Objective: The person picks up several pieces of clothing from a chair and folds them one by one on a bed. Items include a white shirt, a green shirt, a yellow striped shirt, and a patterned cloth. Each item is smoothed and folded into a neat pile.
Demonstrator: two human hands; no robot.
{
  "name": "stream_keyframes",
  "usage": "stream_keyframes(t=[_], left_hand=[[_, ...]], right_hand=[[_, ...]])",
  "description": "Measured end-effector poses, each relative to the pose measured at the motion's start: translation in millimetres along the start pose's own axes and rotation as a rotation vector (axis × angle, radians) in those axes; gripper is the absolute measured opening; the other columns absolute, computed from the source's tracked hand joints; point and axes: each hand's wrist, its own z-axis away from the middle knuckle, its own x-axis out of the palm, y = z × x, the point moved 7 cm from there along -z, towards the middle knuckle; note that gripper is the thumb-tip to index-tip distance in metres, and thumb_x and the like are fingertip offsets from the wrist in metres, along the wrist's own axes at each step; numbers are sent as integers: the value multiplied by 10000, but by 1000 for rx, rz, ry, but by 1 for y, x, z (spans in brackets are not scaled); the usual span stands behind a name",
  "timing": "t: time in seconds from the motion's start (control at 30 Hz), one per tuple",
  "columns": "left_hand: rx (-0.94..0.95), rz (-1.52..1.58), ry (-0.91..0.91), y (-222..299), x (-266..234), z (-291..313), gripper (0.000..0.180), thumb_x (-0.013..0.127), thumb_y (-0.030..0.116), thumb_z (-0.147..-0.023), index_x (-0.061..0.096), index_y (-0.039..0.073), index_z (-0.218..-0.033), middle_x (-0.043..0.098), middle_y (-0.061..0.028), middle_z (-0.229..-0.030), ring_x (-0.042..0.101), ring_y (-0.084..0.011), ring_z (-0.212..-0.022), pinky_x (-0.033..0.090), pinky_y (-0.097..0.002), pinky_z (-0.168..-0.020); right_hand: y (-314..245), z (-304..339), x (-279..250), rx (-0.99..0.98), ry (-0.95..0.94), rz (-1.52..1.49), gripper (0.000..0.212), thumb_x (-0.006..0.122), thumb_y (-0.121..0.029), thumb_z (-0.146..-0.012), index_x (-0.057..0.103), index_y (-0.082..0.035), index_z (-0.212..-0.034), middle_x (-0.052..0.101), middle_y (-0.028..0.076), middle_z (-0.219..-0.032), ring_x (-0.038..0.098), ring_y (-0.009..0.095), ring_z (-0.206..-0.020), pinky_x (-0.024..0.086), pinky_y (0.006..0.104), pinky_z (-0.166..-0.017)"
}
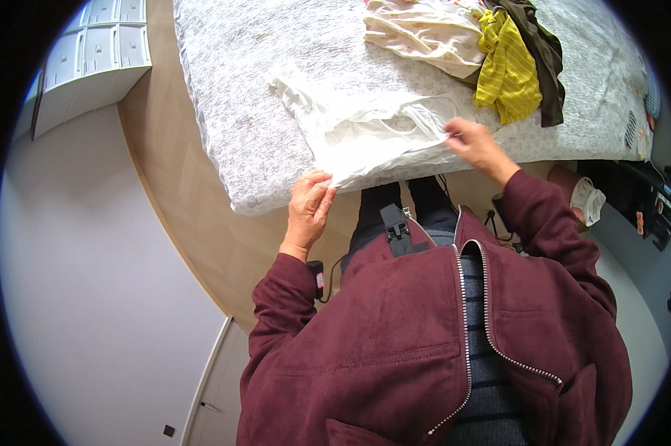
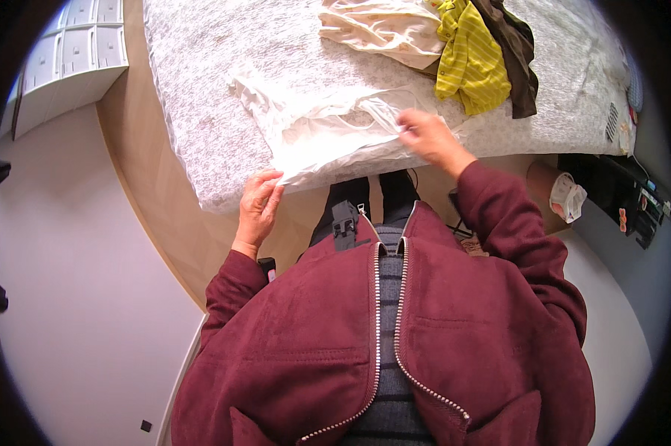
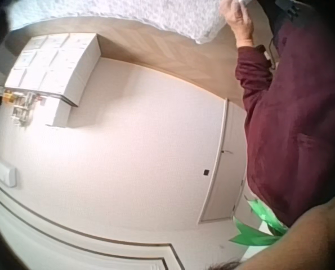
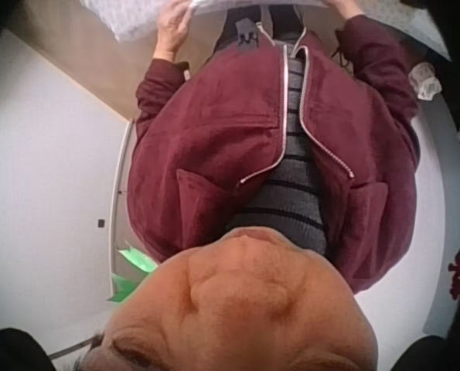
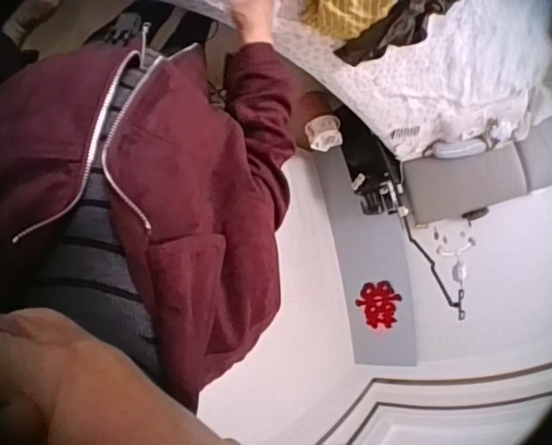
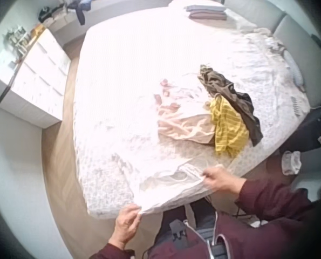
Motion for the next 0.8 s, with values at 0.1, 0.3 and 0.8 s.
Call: stream_keyframes(t=[0.1,0.3,0.8], left_hand=[[42,118,-32,29,1,-13,66,640,72,-898,643,26,-945,635,-113,-922,609,-311,-943,442,-428,-952],[159,124,-190,77,13,-22,113,684,131,-865,602,55,-880,577,-88,-789,585,-304,-791,461,-383,-799],[19,428,-616,147,-38,-52,169,656,146,-893,620,-3,-823,483,-112,-619,464,-272,-520,376,-357,-513]], right_hand=[[-101,13,60,-444,-202,48,506,768,-225,-761,584,-57,-1201,622,168,-1108,618,317,-1031,506,399,-892],[-167,32,98,-356,-438,-117,354,703,-122,-784,581,-17,-1099,619,223,-779,630,395,-729,496,416,-646],[-176,73,-41,-116,-307,-424,169,680,-170,-902,664,-6,-936,592,25,-726,538,89,-712,446,260,-658]])
